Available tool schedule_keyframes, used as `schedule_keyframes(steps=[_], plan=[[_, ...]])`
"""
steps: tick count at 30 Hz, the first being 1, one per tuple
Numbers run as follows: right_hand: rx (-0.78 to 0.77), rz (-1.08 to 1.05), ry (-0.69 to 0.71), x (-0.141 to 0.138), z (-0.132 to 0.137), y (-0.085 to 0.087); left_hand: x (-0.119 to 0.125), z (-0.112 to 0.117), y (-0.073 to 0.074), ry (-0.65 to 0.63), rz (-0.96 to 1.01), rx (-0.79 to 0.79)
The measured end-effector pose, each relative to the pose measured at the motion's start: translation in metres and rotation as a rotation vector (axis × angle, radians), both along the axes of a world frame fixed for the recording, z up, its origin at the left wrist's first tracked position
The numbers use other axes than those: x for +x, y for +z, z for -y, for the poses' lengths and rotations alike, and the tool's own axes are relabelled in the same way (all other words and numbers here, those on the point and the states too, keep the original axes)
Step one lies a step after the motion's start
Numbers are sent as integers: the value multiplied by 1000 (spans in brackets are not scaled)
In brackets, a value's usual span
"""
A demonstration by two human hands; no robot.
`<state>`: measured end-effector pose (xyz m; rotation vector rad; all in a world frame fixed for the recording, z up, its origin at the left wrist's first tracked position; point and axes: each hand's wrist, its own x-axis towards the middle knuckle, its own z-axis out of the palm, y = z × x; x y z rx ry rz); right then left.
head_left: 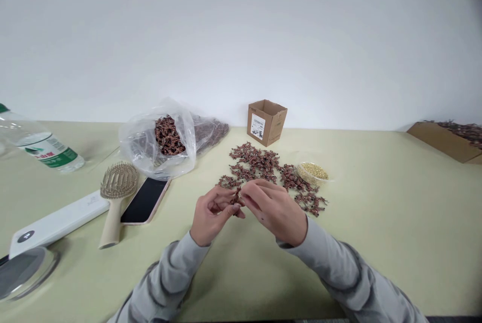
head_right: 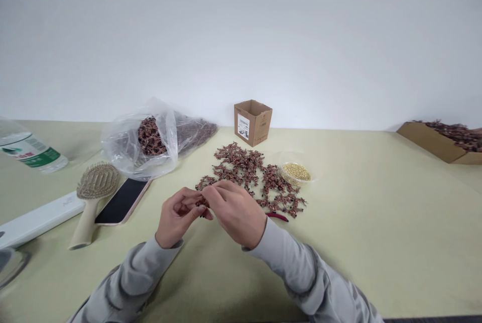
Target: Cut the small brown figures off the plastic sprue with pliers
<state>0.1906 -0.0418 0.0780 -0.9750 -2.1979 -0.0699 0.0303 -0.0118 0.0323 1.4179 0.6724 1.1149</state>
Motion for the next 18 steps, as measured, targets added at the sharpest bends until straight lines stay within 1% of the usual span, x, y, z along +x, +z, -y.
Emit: schedule_keyframes(steps=[18], plan=[[7,33,-22,1,0,-1,1,1,2,0,2,-9]])
